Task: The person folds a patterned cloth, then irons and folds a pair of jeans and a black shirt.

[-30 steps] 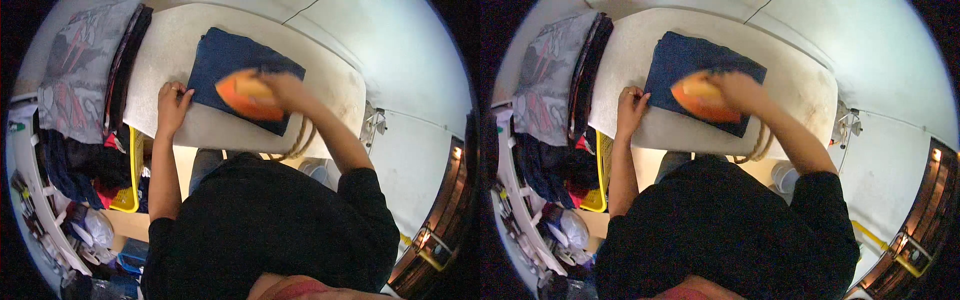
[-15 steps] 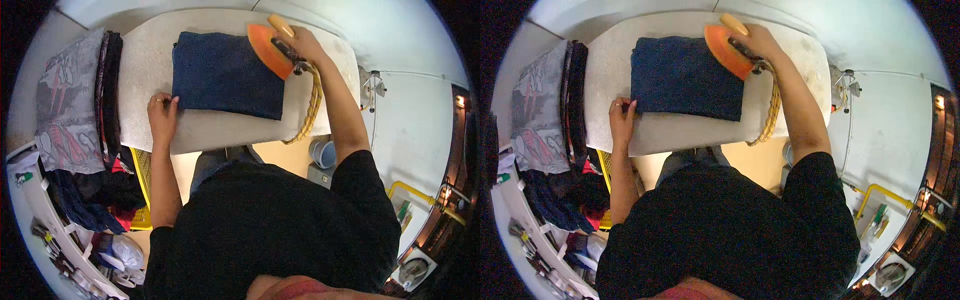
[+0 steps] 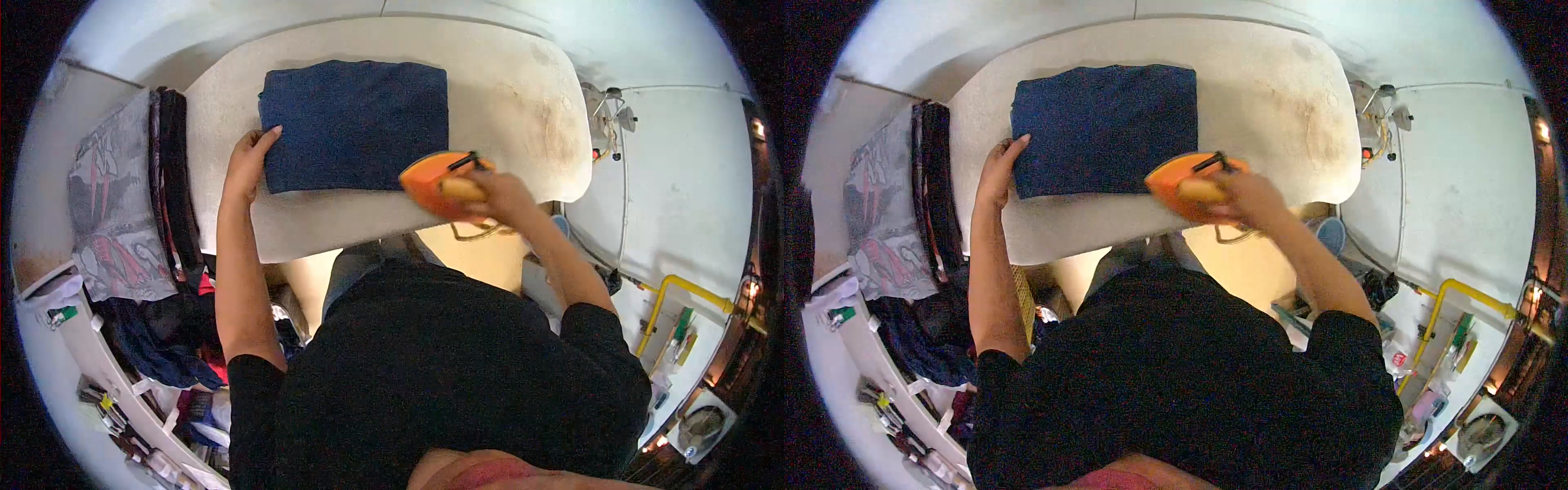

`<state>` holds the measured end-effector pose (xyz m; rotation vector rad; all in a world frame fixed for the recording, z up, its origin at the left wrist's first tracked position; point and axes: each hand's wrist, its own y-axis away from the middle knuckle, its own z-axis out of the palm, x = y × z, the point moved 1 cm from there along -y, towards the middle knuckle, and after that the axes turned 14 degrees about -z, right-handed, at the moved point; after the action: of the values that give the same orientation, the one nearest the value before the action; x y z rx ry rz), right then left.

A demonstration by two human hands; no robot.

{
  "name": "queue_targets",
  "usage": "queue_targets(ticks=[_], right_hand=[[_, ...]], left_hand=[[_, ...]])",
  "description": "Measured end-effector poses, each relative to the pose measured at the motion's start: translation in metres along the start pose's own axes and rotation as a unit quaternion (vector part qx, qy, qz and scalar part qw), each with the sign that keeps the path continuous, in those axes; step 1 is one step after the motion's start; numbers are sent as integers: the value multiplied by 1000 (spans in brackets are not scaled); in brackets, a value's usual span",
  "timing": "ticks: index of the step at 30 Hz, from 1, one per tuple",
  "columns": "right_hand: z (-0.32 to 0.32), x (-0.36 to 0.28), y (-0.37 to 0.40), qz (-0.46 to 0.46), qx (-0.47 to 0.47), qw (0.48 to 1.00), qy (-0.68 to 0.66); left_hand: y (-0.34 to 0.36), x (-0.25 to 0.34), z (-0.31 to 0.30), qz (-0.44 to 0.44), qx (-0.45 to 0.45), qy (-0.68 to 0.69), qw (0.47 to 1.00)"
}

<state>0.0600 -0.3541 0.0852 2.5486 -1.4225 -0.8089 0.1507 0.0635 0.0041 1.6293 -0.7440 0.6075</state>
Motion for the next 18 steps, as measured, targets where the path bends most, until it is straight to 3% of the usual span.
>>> queue_targets(ticks=[1,2,3,5,9,11,13,14,16,18], right_hand=[[-14,12,12,85,19,995,-41],[-7,49,20,68,77,994,-31],[-30,52,22,158,55,982,-86],[-40,90,34,135,151,975,-90],[-54,154,48,170,214,957,-91],[-62,169,53,186,232,952,-78],[-67,181,57,257,238,913,-208],[-67,192,60,252,240,914,-209],[-62,217,67,208,228,893,-329],[-59,227,77,209,206,890,-348]], left_hand=[[3,5,3,-20,-59,50,997],[6,9,6,-19,-60,41,997],[10,14,9,-25,-88,91,992],[15,34,18,-26,-115,132,984],[36,130,50,86,-74,15,993],[72,184,70,210,-60,-18,976],[86,219,70,309,-103,-118,938],[106,230,73,312,-98,-120,937],[164,234,92,509,10,-308,804],[188,213,104,573,28,-423,702]])
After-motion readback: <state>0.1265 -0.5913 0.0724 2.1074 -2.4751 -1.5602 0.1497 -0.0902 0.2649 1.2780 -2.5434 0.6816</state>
